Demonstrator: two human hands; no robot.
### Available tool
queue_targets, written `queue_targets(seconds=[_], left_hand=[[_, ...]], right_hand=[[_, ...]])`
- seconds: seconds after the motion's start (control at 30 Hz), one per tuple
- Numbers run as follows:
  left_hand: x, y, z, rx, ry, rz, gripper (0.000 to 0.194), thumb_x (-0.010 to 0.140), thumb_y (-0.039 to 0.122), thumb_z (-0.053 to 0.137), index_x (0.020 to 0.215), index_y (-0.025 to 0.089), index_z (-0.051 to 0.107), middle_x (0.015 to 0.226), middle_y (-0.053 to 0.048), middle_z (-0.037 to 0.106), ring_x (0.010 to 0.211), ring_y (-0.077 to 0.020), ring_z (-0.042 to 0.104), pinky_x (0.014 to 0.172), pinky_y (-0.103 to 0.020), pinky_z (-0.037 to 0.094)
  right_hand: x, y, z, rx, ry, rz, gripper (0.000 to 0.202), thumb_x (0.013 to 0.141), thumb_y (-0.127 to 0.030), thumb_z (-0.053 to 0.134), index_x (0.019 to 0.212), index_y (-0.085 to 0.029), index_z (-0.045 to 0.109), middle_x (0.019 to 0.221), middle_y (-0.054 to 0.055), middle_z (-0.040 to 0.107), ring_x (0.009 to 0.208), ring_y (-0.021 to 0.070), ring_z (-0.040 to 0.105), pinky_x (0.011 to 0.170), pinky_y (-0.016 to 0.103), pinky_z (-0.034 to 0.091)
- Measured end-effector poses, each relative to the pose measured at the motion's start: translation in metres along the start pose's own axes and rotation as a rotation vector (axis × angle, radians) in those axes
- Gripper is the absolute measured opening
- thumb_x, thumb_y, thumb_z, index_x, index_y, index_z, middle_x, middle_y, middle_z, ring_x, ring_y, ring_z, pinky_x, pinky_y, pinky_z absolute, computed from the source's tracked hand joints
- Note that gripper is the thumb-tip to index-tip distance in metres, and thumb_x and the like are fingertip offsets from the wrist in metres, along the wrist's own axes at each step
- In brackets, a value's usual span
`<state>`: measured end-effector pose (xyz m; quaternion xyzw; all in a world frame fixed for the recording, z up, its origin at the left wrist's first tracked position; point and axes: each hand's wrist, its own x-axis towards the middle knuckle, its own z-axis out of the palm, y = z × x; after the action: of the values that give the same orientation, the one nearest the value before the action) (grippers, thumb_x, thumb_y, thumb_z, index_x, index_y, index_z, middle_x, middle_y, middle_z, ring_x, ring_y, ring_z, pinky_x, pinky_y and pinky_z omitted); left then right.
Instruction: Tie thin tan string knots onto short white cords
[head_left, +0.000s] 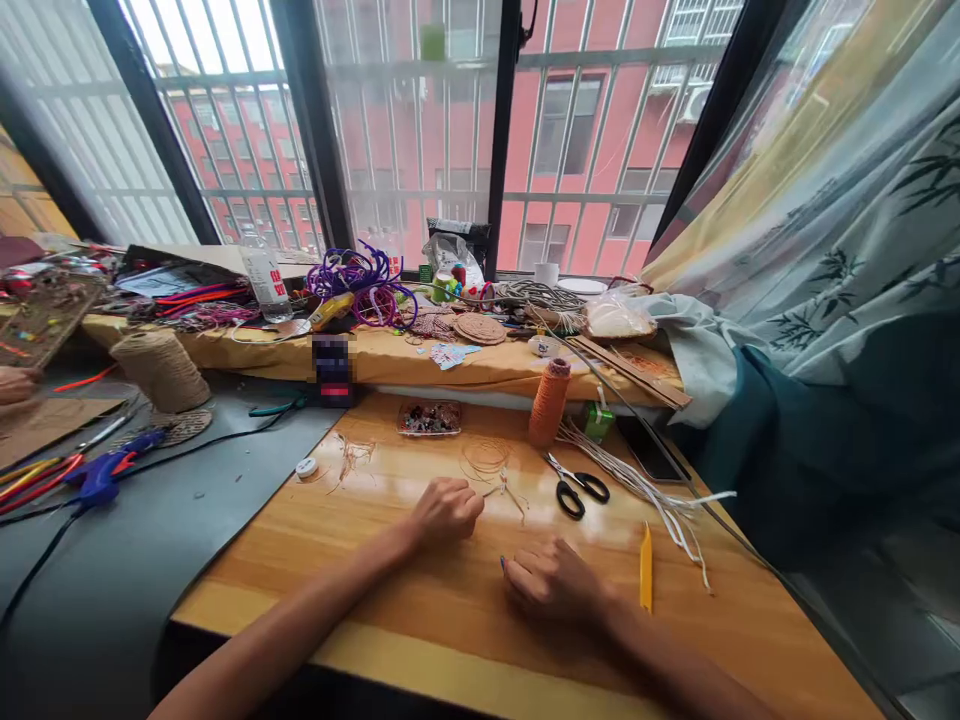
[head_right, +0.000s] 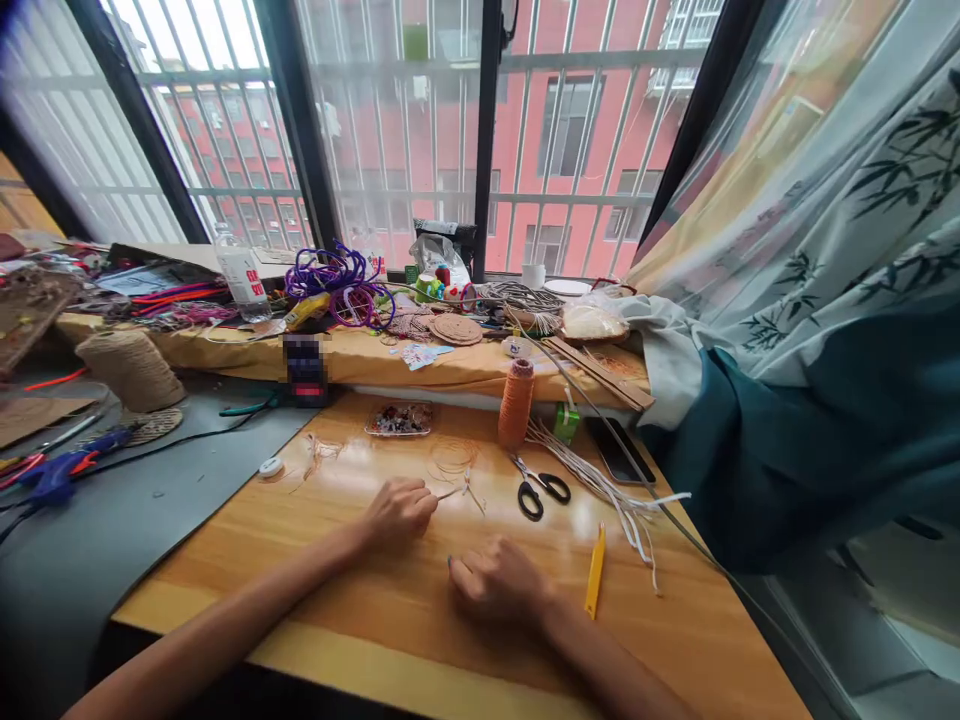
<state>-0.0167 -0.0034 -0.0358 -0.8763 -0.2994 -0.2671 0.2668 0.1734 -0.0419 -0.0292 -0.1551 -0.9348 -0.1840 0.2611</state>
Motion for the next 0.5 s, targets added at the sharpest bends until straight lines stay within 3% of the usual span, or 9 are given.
queue_targets(seconds=[0.27,0.5], left_hand=[[-0.001,0.001,0.001,-0.029,-0.088,0.146,0.017,0.069,0.011,0.038,0.053,0.017,0.039,0.045,-0.001,0.045,0.051,-0.0122,0.045,0.044,-0.023,0.029],[-0.001,0.003,-0.004,-0.107,-0.038,0.225,0.017,0.07,0.009,0.042,0.056,0.017,0.036,0.046,0.001,0.043,0.053,-0.0117,0.045,0.045,-0.024,0.027]], right_hand=[[0.015,0.009,0.013,0.047,0.083,0.014,0.031,0.075,-0.008,0.034,0.047,-0.016,0.042,0.04,-0.002,0.042,0.038,0.0073,0.03,0.044,0.027,0.013],[0.014,0.008,0.007,0.077,0.069,-0.001,0.031,0.075,-0.008,0.036,0.046,-0.016,0.043,0.041,-0.001,0.043,0.04,0.0086,0.033,0.045,0.028,0.013]])
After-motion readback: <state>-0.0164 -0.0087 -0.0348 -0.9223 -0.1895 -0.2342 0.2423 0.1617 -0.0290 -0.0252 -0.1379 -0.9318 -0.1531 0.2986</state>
